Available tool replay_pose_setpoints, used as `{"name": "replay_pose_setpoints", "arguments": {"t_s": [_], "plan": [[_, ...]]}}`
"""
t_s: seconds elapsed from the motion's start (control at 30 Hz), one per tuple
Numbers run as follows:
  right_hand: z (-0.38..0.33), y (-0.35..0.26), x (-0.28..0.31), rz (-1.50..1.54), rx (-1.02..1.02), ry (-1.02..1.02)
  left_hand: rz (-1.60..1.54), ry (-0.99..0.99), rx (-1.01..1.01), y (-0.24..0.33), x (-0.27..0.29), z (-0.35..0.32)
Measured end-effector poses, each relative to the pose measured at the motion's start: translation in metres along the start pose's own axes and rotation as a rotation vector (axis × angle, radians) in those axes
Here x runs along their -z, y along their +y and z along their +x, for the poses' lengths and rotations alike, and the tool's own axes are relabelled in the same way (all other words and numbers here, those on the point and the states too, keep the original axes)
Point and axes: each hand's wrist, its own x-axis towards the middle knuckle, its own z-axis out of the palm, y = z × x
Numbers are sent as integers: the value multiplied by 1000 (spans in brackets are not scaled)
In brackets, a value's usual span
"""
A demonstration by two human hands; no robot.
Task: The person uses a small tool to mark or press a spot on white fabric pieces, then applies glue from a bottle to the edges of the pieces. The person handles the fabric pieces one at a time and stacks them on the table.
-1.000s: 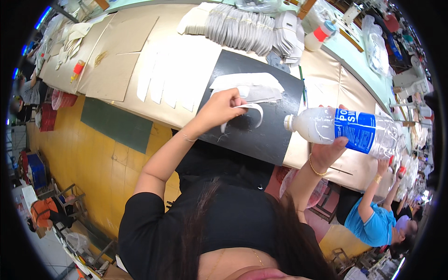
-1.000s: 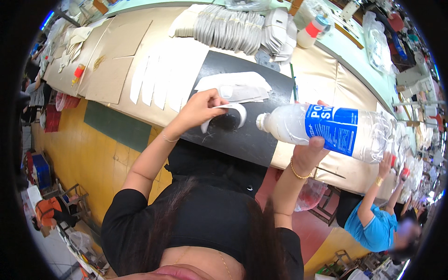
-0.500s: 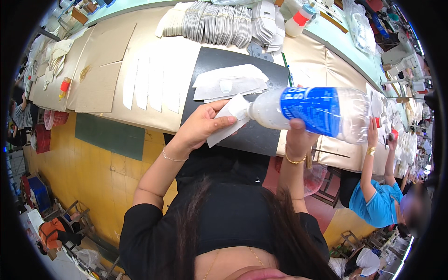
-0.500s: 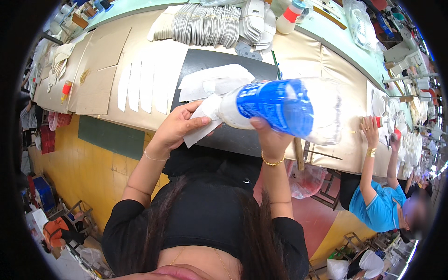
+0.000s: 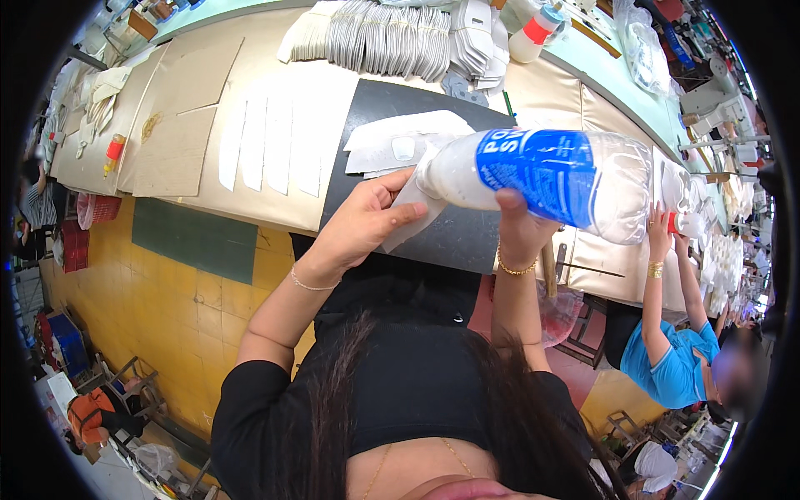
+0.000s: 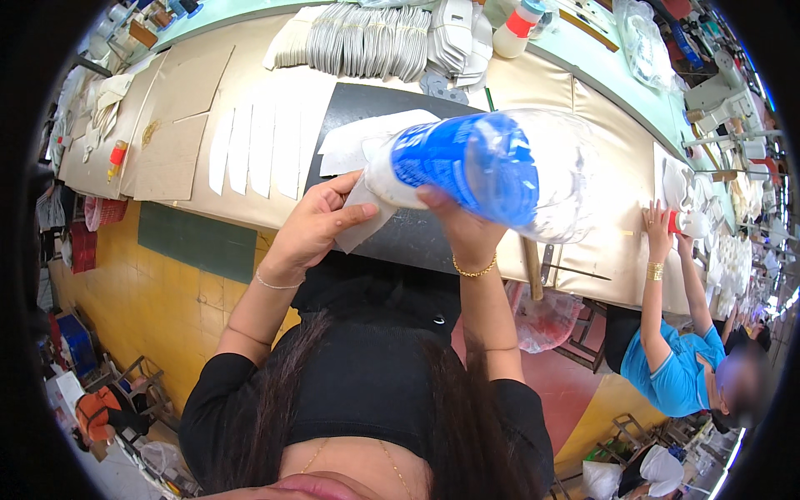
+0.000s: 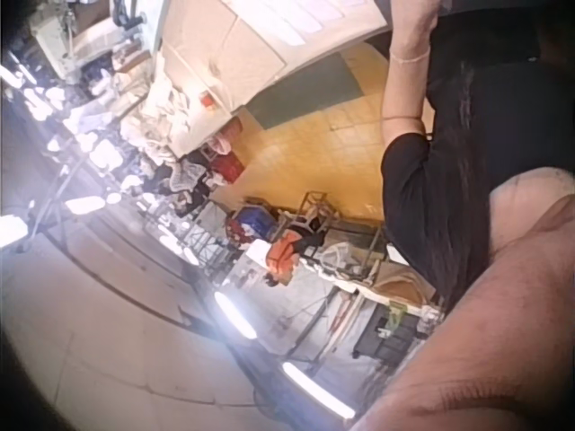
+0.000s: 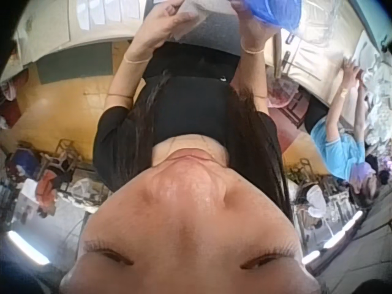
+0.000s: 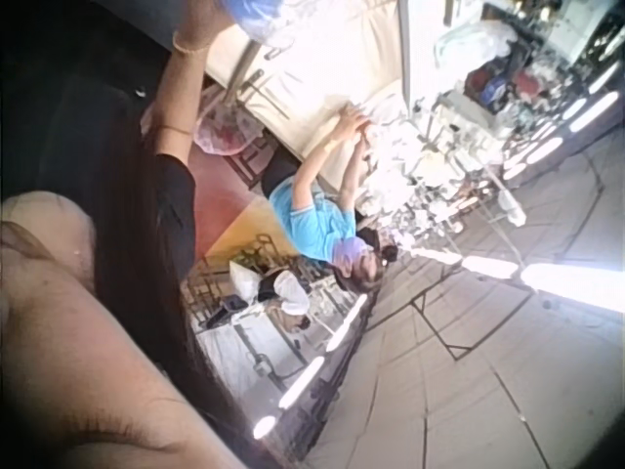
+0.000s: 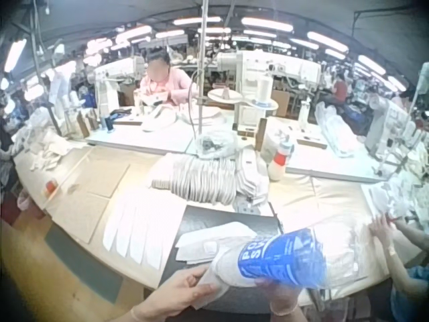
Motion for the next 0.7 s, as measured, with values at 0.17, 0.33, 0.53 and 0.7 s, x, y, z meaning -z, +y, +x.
{"name": "replay_pose_setpoints", "arguments": {"t_s": [0.17,0.33,0.53,0.7], "plan": [[2,1,6,-98,-84,-121,-133,-43,43,1,0,-2],[4,-1,7,-94,6,-311,-178,-61,21,3,0,1],[9,5,10,-34,46,-212,-236,-74,10,4,0,2],[16,1,14,-18,-65,-118,-281,-9,24,4,2,2]]}}
